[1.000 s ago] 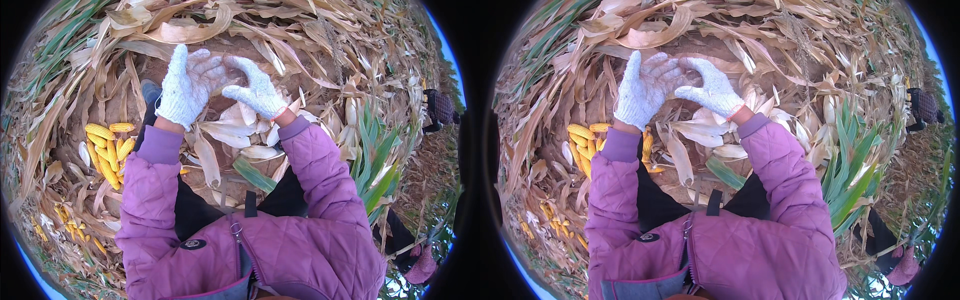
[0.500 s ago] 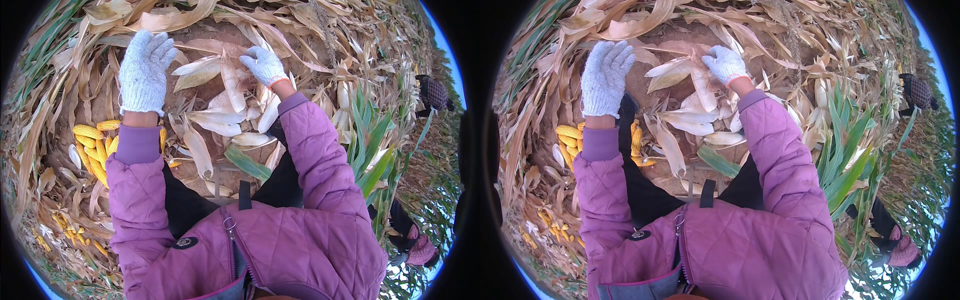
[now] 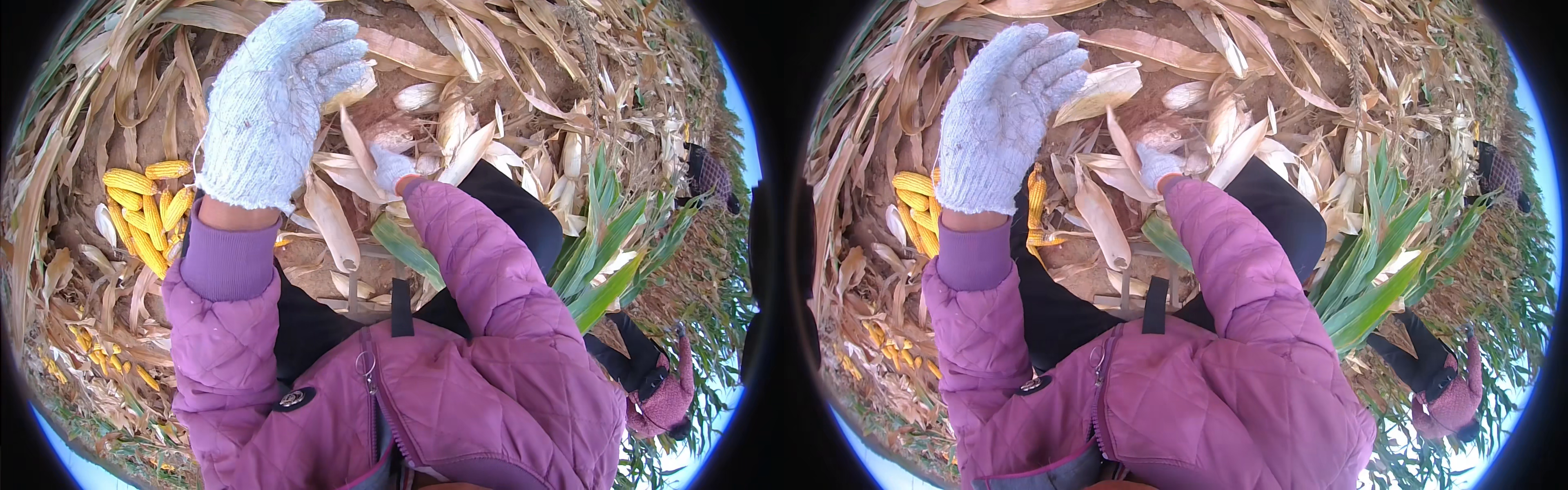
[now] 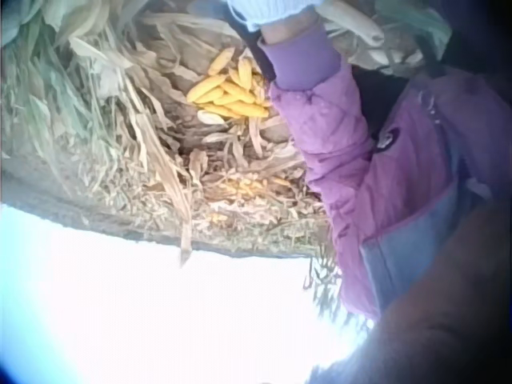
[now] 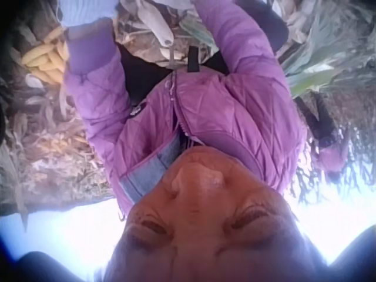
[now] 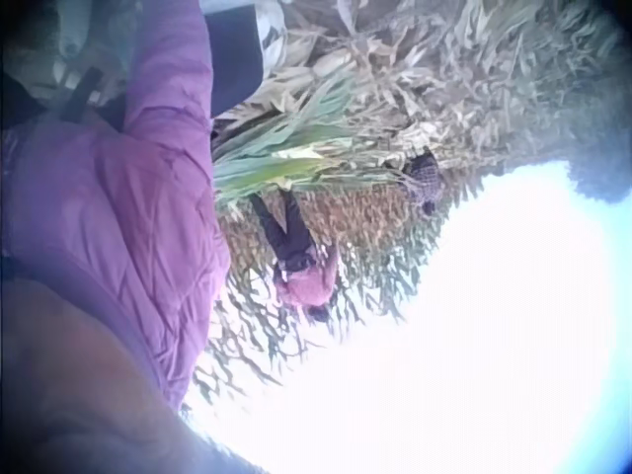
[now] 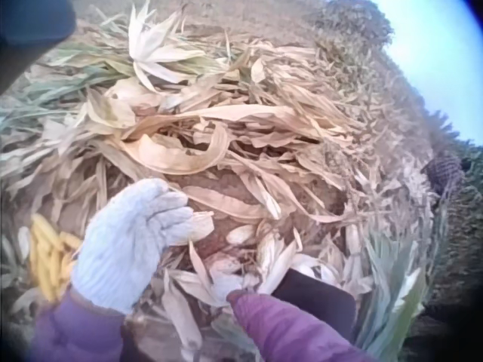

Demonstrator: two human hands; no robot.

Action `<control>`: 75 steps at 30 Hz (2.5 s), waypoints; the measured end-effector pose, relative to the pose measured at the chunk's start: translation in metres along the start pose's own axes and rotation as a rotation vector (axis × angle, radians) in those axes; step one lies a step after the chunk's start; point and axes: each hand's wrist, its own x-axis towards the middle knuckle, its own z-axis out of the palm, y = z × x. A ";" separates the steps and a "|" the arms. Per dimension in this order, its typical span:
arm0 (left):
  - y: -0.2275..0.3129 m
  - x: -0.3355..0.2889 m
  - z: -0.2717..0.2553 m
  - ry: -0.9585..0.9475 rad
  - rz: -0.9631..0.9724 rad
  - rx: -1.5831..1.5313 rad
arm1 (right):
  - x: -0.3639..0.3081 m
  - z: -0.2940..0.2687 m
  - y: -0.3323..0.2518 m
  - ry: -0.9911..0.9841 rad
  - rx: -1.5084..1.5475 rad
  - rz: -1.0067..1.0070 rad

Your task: The person sits on the ground in a cornfield and repeatedly shucks corn cobs by hand, removing the husks and placing the cleaned cobs into a growing pile nearby.

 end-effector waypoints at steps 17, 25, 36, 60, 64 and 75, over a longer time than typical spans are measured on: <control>-0.003 -0.012 0.040 0.004 0.147 -0.013 | -0.047 0.033 -0.082 0.312 -0.111 -0.256; -0.001 -0.010 0.041 0.145 0.020 0.082 | -0.015 0.040 -0.049 -0.074 -0.378 -0.024; -0.004 -0.013 0.054 0.092 -0.007 0.062 | -0.099 0.098 -0.085 -0.320 -0.156 -0.336; -0.019 -0.010 0.022 -0.036 -0.065 0.208 | -0.056 0.076 0.014 0.415 1.198 0.947; -0.022 -0.004 0.021 -0.004 -0.079 0.330 | -0.073 0.088 -0.060 0.281 1.842 0.805; -0.039 -0.035 -0.010 0.295 0.083 0.853 | -0.167 -0.047 -0.122 0.399 0.832 0.027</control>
